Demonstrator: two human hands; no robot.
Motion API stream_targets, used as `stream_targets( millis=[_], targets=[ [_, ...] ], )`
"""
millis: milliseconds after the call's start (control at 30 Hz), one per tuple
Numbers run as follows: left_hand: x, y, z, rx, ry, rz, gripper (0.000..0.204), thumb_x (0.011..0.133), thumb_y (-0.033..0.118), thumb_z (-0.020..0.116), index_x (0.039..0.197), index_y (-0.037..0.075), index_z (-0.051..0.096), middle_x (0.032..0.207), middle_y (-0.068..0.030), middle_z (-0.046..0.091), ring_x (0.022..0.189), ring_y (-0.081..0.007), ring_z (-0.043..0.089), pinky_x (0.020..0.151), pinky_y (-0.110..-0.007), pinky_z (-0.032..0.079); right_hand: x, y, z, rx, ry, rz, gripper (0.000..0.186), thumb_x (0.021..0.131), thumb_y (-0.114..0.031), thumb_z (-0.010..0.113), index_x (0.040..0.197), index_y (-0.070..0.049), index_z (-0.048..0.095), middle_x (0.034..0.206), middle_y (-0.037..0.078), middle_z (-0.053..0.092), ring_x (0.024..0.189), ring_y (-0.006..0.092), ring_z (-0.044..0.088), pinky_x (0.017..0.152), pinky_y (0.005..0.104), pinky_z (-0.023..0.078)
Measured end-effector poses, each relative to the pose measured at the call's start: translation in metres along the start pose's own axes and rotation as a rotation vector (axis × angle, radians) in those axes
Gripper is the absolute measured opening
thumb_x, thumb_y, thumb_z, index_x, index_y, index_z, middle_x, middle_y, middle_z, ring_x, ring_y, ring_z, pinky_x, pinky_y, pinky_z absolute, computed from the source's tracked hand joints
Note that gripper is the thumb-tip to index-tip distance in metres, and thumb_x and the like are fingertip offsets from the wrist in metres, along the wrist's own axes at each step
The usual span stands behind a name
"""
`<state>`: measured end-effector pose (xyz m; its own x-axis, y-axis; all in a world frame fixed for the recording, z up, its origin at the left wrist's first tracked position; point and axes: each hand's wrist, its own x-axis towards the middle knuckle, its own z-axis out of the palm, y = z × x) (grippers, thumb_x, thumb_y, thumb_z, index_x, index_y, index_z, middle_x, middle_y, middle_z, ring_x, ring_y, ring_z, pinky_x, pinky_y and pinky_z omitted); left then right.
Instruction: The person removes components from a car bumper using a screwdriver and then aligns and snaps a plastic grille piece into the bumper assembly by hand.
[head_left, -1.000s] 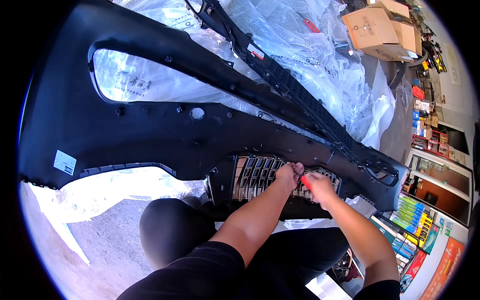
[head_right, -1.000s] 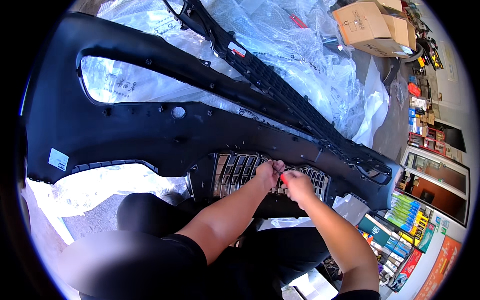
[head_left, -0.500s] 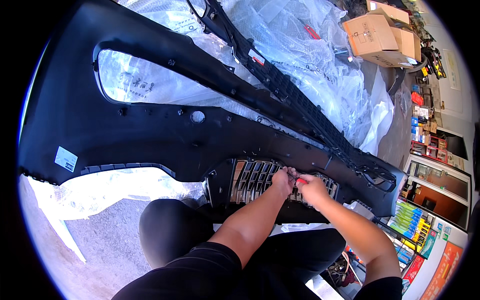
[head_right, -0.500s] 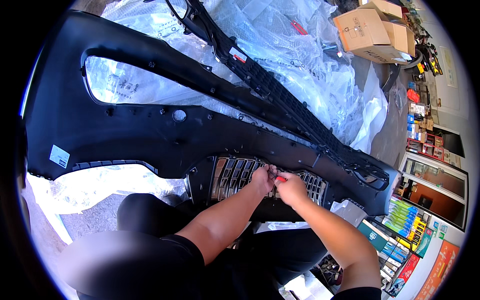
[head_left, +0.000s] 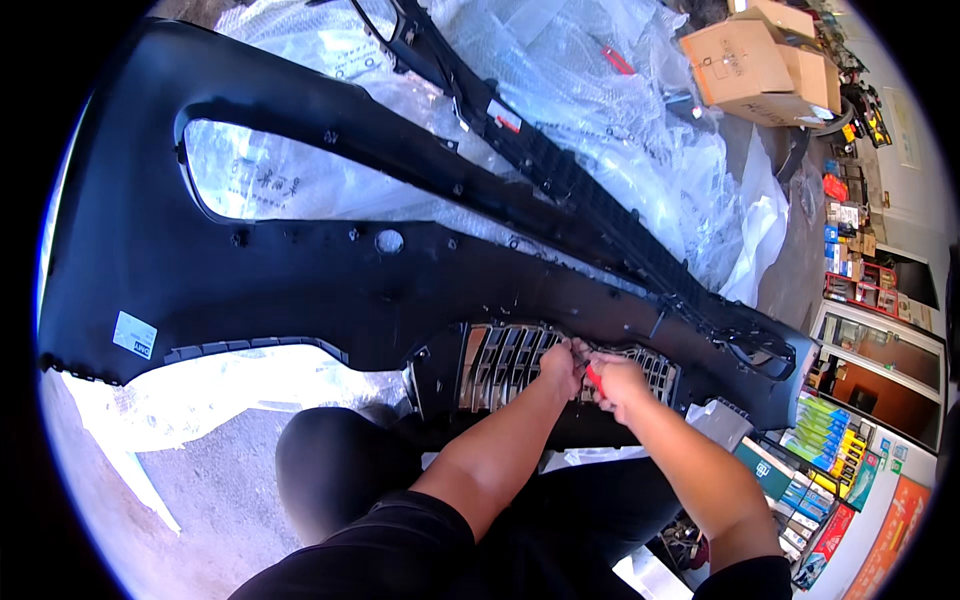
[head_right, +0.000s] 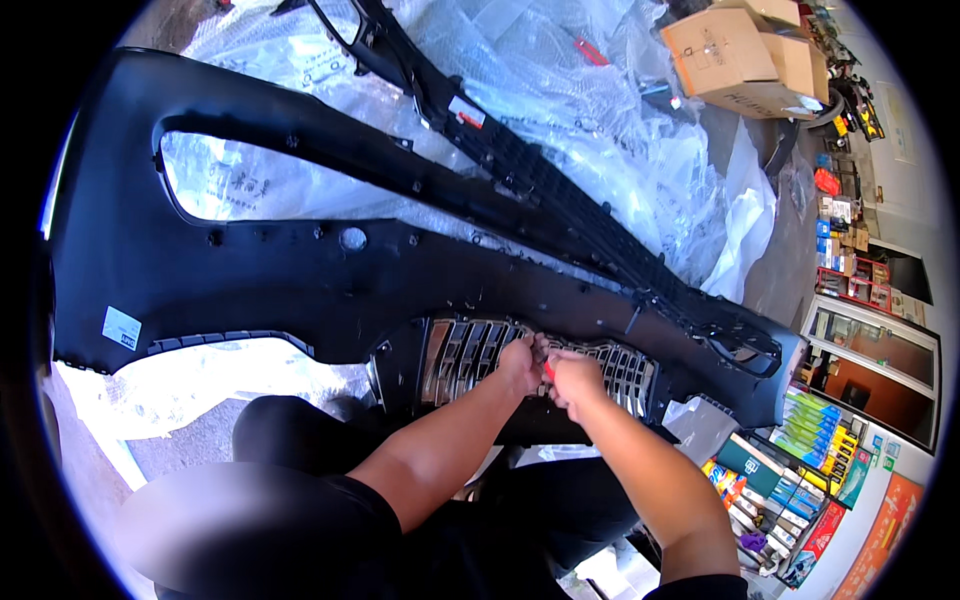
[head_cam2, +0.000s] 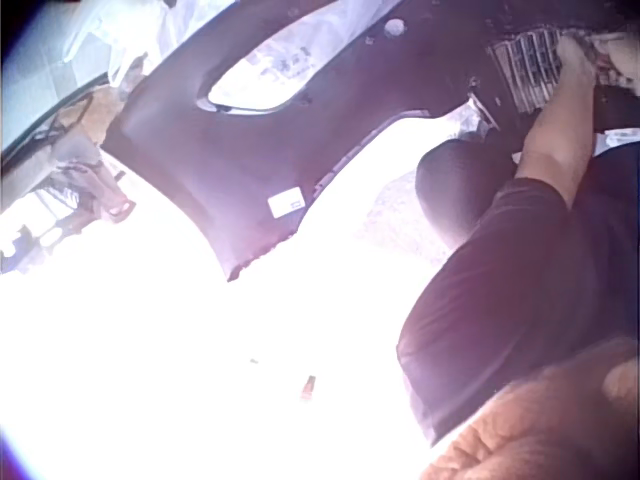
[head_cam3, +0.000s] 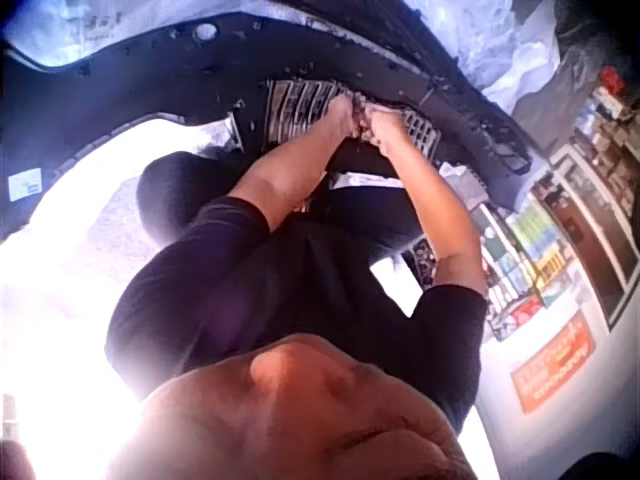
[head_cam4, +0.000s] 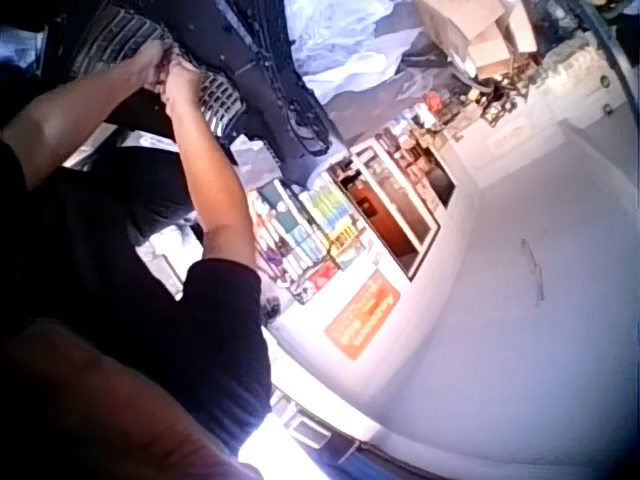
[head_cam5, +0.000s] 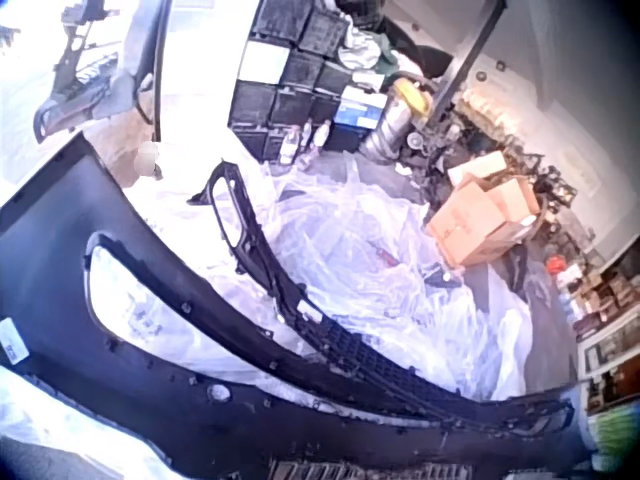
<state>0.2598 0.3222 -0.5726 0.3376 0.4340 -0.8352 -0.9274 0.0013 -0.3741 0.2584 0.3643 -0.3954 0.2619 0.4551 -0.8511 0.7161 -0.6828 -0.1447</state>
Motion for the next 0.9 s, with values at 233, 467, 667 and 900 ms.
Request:
stream_targets(
  millis=[233,467,667,900],
  targets=[
    [0.009,-0.001,0.004,-0.076,-0.054,-0.011,0.033,0.112,0.025,0.040,0.091,0.008,0.059,0.076,-0.0058,0.064,0.067,-0.0204,0.061,0.067,-0.035,0.054,-0.025,0.018,-0.010,-1.517,0.352,-1.153,0.043,0.087,-0.015,0.065,0.130,-0.009,0.066,0.096,0.015,0.066,0.071,0.0275,0.068,0.058,0.0390,0.056],
    [-0.019,-0.006,0.006,-0.072,-0.073,0.037,0.036,0.113,0.027,0.036,0.092,0.007,0.057,0.076,-0.0061,0.062,0.065,-0.0196,0.057,0.068,-0.035,0.054,-0.018,0.031,-0.013,-1.697,0.262,-1.181,0.041,0.085,-0.015,0.063,0.125,-0.004,0.067,0.086,0.014,0.064,0.070,0.0285,0.070,0.054,0.0370,0.058],
    [-0.018,-0.001,0.005,-0.118,-0.049,0.016,0.033,0.112,0.027,0.040,0.094,0.007,0.059,0.078,-0.0052,0.064,0.067,-0.0190,0.059,0.069,-0.035,0.055,-0.027,0.006,-0.006,-1.539,0.164,-0.935,0.040,0.085,-0.017,0.068,0.123,-0.003,0.071,0.092,0.019,0.070,0.079,0.0321,0.074,0.067,0.0418,0.060],
    [0.004,-0.006,-0.011,-0.068,-0.110,-0.020,0.031,0.112,0.025,0.041,0.100,0.005,0.061,0.080,-0.0050,0.063,0.069,-0.0185,0.059,0.073,-0.033,0.054,-0.015,0.025,0.010,-0.384,0.327,-0.325,0.035,0.092,-0.023,0.074,0.123,-0.006,0.074,0.111,0.017,0.077,0.101,0.0245,0.074,0.092,0.0349,0.055]
  ],
)
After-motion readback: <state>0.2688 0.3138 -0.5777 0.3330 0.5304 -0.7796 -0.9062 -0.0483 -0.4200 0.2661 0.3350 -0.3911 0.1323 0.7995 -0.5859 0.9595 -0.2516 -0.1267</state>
